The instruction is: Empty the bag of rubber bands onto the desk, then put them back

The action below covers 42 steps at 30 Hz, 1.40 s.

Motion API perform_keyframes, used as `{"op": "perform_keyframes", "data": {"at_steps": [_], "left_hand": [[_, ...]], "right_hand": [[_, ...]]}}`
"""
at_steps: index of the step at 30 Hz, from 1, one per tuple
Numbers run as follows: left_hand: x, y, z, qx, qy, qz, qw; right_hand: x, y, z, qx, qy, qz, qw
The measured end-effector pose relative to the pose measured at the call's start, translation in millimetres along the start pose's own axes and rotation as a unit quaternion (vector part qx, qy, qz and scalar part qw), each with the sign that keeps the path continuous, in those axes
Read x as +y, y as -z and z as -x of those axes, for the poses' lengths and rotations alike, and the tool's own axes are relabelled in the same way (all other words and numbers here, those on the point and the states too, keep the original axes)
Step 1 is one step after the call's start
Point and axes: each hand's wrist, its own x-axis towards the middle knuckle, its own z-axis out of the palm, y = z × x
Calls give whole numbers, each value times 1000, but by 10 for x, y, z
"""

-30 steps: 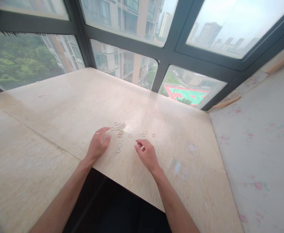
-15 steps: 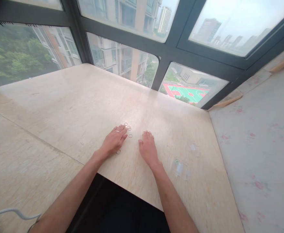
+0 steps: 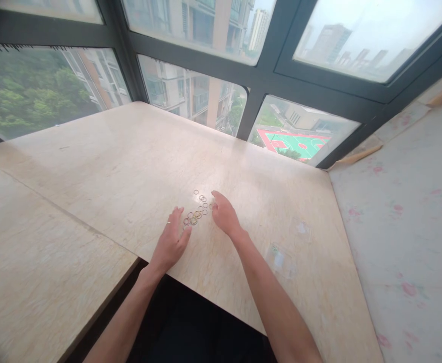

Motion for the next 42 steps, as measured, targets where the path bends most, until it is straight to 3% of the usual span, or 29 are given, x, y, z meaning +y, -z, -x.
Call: {"op": "perform_keyframes", "data": {"at_steps": [3,6,9,12,17,21,27,31,33,36,38,42], "left_hand": [[37,-45,84,-11,-37,-146,989],[40,-72,13,-32,-41,-223,973],[-29,-83,-166,-63,-68,-245,965],[-128,-96,-329,-63,-76,-248,964],[-217,-107,-416,-3,-76,-205,976],[-254,-97,-423,58,-35,-168,983],[-425,-12,-547,106,14,-184,977],[-548,202,-664,118,63,-142,981],[-539,292,-661,122,73,-102,985],[-410,291,-556,93,13,-84,992],[-276,200,-454,36,-57,-93,993],[-54,-10,-316,-91,-139,-147,975]], "right_hand": [[-39,-132,-299,-81,92,29,992],[-123,-221,-467,-161,148,70,973],[-153,-209,-428,-207,190,92,955],[-96,-102,-221,-209,211,79,952],[13,144,143,-156,160,21,974],[28,201,265,-103,149,65,981],[153,104,194,40,38,179,982],[278,122,91,78,-25,200,976],[273,98,96,76,-17,184,980],[171,-21,142,8,69,151,986],[88,-114,141,-29,106,151,982],[45,-166,17,22,50,170,984]]}}
